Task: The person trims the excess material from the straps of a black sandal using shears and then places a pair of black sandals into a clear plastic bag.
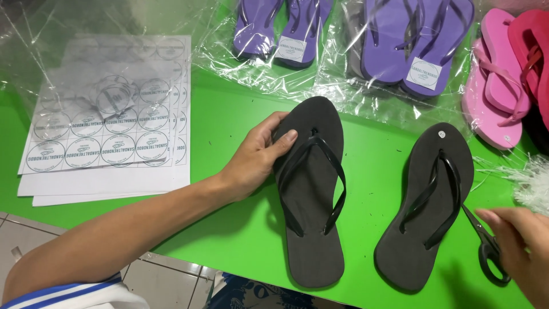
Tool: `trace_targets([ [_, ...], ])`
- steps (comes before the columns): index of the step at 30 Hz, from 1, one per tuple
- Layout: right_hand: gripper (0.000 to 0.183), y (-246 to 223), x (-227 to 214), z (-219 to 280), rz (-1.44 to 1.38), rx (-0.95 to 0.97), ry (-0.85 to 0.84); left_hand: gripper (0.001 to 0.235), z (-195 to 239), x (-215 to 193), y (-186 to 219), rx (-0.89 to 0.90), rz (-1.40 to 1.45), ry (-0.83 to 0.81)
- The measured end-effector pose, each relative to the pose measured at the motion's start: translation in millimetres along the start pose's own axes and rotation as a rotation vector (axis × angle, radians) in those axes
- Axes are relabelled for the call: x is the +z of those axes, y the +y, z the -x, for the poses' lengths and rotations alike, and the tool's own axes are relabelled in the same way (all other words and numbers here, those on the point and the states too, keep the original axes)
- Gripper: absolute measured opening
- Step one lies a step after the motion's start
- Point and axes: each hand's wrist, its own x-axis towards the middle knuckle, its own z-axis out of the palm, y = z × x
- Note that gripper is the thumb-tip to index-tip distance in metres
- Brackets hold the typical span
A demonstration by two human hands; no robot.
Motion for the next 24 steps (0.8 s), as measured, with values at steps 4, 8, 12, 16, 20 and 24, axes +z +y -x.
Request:
trace_targets([
  [4,0.055,-142,-39,-82,0.330,-0.635,0.047,0.040,3,6,-1,0.100,-0.061,-0.049],
  [8,0.086,-176,-8,-140,0.313,-0.930,0.062,0.037,7,15,-4,0.138,-0.081,-0.089],
  [12,0.080,-196,17,-147,0.285,-0.905,0.049,0.038,5,11,2,0.216,-0.093,0.042],
  [16,0.080,-194,19,-124,0.362,-0.986,0.038,0.035,1,12,5,0.200,0.016,0.128],
  [20,0.074,-186,4,-103,0.181,-1.095,-0.145,0.035,-5,8,11,0.266,-0.176,0.215],
  [24,0.028,-181,-21,-104,-0.445,-1.099,-0.116,0.034,-9,8,19,0.411,-0.192,0.184],
])
